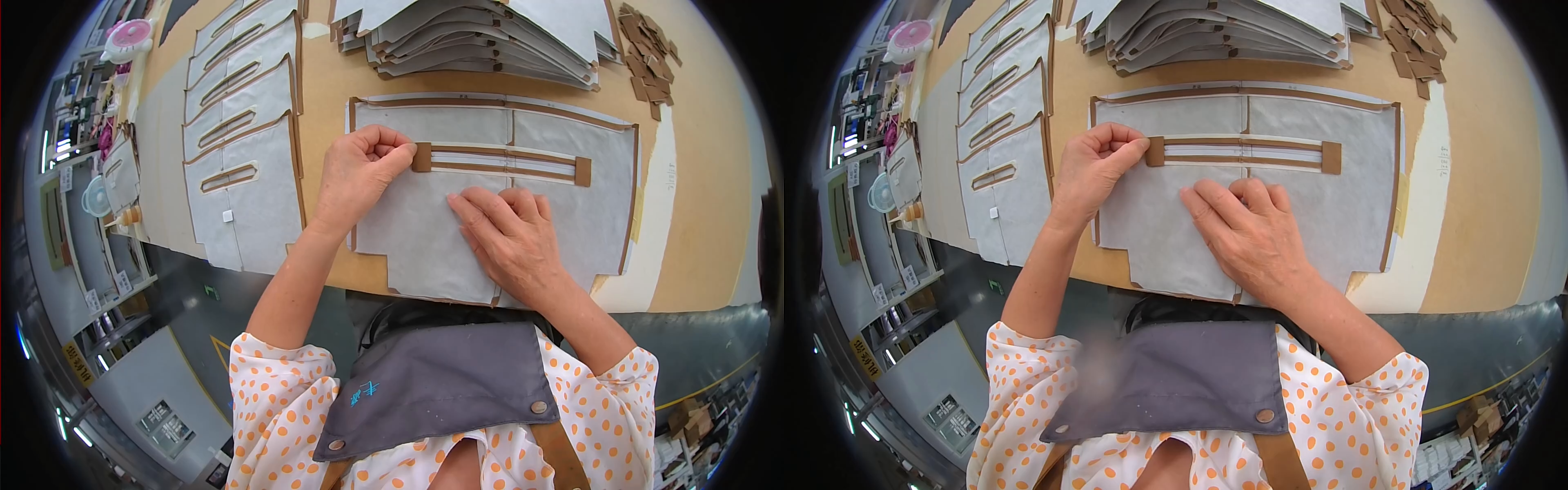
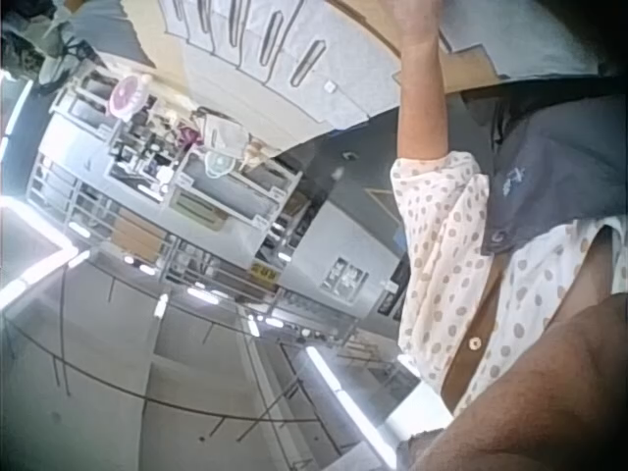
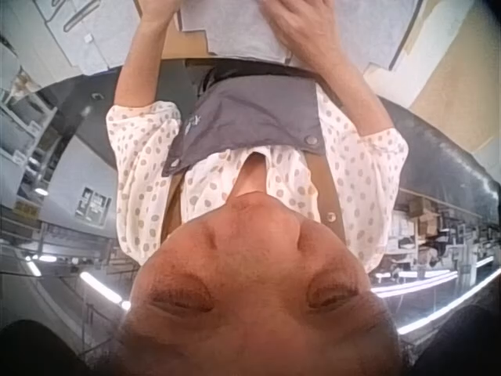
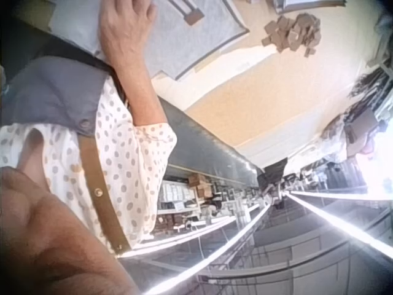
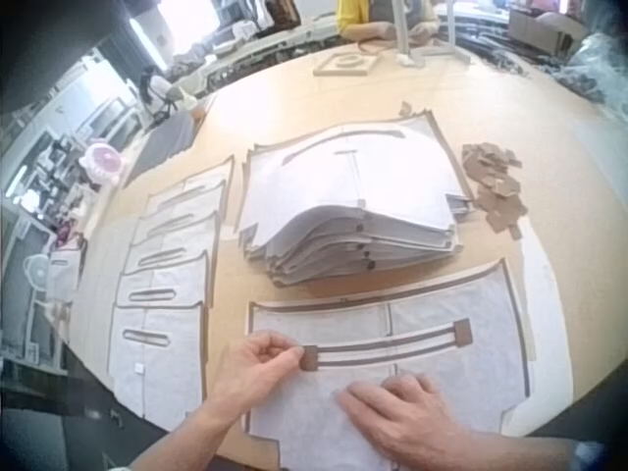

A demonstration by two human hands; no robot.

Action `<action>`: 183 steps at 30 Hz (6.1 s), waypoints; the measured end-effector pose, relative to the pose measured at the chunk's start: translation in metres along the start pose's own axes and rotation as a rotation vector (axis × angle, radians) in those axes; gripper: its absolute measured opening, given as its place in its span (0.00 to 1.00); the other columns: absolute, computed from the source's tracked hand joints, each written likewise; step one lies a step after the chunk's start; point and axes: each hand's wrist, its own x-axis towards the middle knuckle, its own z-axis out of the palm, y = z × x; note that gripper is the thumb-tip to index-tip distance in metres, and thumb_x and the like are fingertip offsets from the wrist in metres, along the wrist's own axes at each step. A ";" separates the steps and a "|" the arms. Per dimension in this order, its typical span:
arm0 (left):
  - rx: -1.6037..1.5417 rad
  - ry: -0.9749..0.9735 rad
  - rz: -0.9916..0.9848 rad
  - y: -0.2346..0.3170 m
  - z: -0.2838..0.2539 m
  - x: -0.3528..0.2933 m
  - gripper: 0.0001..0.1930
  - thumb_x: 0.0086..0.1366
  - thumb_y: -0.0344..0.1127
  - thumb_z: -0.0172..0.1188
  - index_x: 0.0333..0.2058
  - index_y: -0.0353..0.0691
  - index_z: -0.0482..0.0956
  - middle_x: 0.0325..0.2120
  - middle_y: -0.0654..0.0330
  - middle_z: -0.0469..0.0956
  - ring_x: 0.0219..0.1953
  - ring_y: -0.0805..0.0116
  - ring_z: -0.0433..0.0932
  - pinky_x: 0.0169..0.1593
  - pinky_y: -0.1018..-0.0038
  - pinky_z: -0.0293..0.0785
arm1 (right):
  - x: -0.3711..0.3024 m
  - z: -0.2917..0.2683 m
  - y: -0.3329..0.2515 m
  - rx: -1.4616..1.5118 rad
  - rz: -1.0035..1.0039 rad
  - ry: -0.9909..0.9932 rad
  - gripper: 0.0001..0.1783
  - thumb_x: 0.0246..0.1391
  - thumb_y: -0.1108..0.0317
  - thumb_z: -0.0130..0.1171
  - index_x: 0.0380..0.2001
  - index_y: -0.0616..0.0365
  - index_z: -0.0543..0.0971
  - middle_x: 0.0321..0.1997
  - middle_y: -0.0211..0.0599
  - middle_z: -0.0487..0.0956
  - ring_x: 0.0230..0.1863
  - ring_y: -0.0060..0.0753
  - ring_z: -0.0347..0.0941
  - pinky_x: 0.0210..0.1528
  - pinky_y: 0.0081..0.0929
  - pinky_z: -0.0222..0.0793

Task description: Assembling and aligning small leather components onto a larger base panel using adhesive or markings.

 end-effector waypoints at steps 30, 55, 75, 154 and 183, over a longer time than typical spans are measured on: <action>0.053 0.065 0.066 -0.004 0.005 -0.001 0.08 0.61 0.34 0.65 0.34 0.34 0.83 0.24 0.68 0.79 0.27 0.83 0.72 0.32 0.83 0.68 | 0.005 -0.008 -0.009 -0.039 -0.030 -0.042 0.28 0.50 0.62 0.65 0.55 0.53 0.74 0.48 0.25 0.73 0.43 0.30 0.67 0.44 0.30 0.60; 0.220 0.271 0.483 -0.008 0.009 -0.016 0.09 0.60 0.30 0.69 0.39 0.38 0.83 0.28 0.66 0.78 0.24 0.79 0.71 0.29 0.81 0.69 | 0.021 0.022 -0.013 -0.064 0.019 0.004 0.33 0.51 0.51 0.66 0.58 0.56 0.75 0.39 0.28 0.70 0.39 0.30 0.65 0.39 0.32 0.58; 1.024 0.060 0.720 -0.031 0.014 -0.037 0.35 0.70 0.57 0.49 0.67 0.39 0.64 0.71 0.61 0.59 0.74 0.57 0.50 0.71 0.57 0.41 | -0.050 -0.052 0.057 -0.267 0.325 -0.029 0.29 0.61 0.51 0.58 0.64 0.45 0.73 0.48 0.28 0.70 0.42 0.35 0.63 0.52 0.34 0.60; 1.079 -0.102 1.023 -0.058 -0.041 -0.102 0.38 0.48 0.27 0.63 0.61 0.63 0.74 0.46 0.62 0.64 0.54 0.61 0.66 0.61 0.64 0.62 | -0.103 -0.117 0.046 -0.281 -0.020 -0.422 0.39 0.48 0.75 0.58 0.65 0.34 0.71 0.57 0.25 0.69 0.53 0.37 0.65 0.61 0.34 0.65; -0.155 0.244 0.468 0.113 -0.108 0.192 0.32 0.65 0.42 0.68 0.61 0.30 0.68 0.46 0.57 0.81 0.47 0.75 0.77 0.51 0.76 0.74 | 0.193 -0.118 0.265 0.014 0.593 0.215 0.27 0.62 0.62 0.62 0.60 0.65 0.70 0.46 0.43 0.81 0.44 0.37 0.78 0.50 0.32 0.73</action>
